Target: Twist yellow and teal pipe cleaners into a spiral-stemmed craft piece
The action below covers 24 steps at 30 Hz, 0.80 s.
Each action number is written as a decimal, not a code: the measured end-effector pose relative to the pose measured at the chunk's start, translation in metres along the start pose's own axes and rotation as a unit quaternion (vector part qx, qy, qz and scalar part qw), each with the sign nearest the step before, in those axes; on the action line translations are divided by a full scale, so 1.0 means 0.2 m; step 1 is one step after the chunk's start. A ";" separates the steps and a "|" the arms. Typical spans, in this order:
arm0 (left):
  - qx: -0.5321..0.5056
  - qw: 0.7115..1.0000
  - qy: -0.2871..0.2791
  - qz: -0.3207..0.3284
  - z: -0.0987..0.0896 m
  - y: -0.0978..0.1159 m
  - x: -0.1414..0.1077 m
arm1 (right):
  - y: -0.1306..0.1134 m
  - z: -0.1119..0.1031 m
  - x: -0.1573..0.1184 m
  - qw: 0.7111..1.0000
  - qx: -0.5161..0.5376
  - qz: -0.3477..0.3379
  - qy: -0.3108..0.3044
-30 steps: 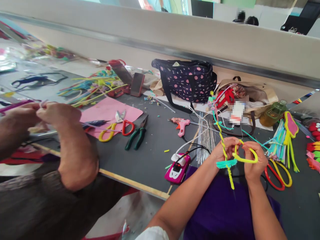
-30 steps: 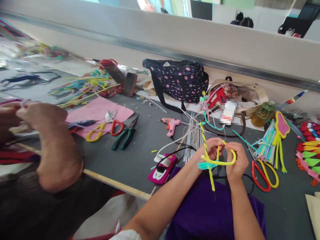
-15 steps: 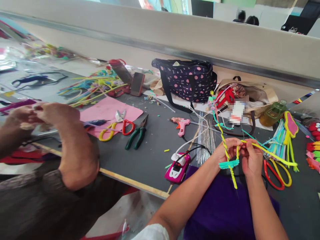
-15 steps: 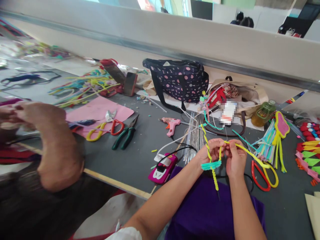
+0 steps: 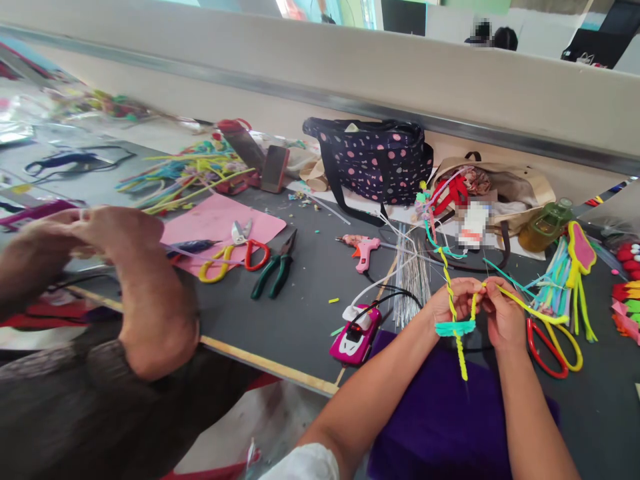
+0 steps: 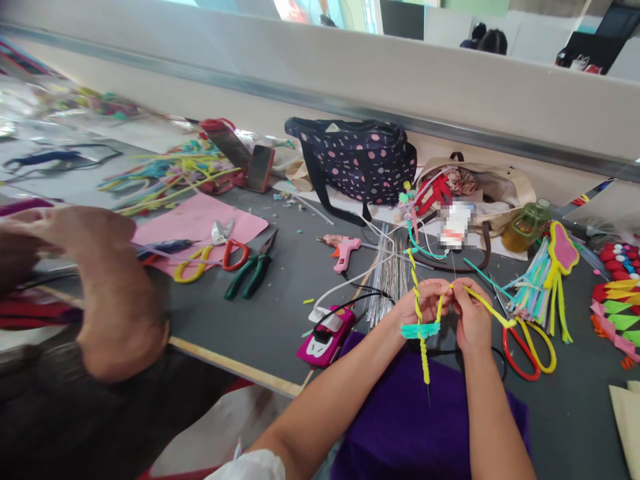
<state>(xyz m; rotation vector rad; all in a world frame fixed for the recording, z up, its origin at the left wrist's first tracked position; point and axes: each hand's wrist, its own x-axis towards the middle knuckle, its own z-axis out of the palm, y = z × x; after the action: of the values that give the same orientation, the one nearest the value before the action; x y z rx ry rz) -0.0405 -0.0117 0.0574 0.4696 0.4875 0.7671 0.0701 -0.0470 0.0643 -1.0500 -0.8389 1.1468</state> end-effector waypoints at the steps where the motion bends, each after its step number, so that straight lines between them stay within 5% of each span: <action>1: 0.000 1.000 -0.005 -0.010 -0.01 0.00 0.00 | 0.00 -0.01 0.00 1.000 -0.007 0.002 -0.009; 17: 0.006 0.982 -0.150 -0.116 0.00 -0.02 -0.02 | -0.03 -0.13 0.04 0.981 -0.041 -0.104 -0.159; 24: 0.004 0.978 -0.161 -0.131 0.02 -0.04 -0.04 | -0.03 -0.17 0.05 0.975 -0.041 -0.095 -0.196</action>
<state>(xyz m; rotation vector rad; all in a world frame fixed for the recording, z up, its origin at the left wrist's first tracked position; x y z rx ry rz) -0.0395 -0.0237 0.0572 0.5135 0.2428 0.4248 0.1058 -0.0455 0.0591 -0.7980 -1.2794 1.1806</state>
